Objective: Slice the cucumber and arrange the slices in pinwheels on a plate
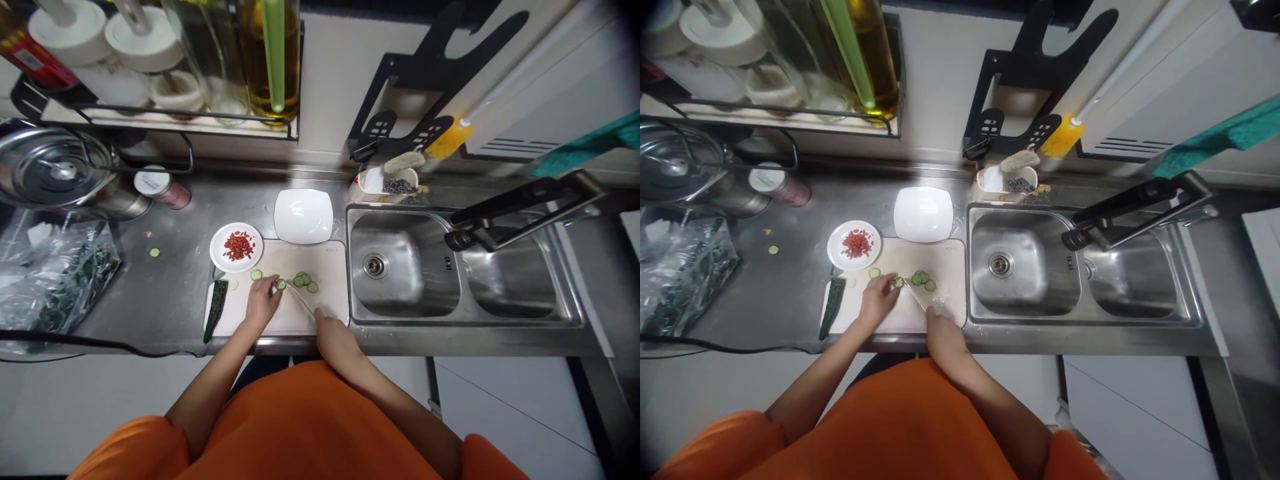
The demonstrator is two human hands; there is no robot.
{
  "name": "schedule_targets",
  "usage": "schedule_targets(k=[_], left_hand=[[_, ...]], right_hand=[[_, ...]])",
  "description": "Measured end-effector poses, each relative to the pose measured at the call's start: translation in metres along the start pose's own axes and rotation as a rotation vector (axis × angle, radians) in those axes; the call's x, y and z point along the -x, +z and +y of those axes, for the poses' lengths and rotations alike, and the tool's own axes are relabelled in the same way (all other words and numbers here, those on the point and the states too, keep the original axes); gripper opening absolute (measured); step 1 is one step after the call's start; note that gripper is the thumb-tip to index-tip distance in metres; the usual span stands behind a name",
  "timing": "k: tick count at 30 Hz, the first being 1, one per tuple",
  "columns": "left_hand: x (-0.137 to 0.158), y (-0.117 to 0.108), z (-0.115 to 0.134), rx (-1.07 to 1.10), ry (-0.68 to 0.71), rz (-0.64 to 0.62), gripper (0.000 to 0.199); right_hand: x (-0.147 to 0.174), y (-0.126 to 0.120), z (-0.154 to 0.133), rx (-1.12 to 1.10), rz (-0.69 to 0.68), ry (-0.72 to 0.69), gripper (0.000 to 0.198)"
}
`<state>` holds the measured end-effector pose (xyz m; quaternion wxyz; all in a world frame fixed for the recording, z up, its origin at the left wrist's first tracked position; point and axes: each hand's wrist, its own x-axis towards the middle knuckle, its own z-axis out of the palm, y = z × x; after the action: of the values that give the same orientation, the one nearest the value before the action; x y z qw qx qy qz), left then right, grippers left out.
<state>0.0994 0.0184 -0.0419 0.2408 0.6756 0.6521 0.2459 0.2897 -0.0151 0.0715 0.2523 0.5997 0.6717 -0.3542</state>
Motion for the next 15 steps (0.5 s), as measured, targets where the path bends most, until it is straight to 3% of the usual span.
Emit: schedule_targets(k=[6, 12, 15], left_hand=[[-0.0074, -0.0031, 0.0063, 0.037, -0.063, -0.055, 0.003], [-0.0066, -0.0043, 0.005, 0.002, -0.056, -0.078, 0.002], [-0.0078, -0.0046, 0.0045, -0.006, -0.05, -0.047, 0.015]], right_hand=[[0.0008, 0.0033, 0.0087, -0.021, 0.01, 0.031, 0.038], [0.0016, 0.0038, 0.0098, -0.042, -0.008, 0.021, 0.037], [0.0021, 0.0029, 0.0085, -0.043, -0.032, 0.011, 0.037]])
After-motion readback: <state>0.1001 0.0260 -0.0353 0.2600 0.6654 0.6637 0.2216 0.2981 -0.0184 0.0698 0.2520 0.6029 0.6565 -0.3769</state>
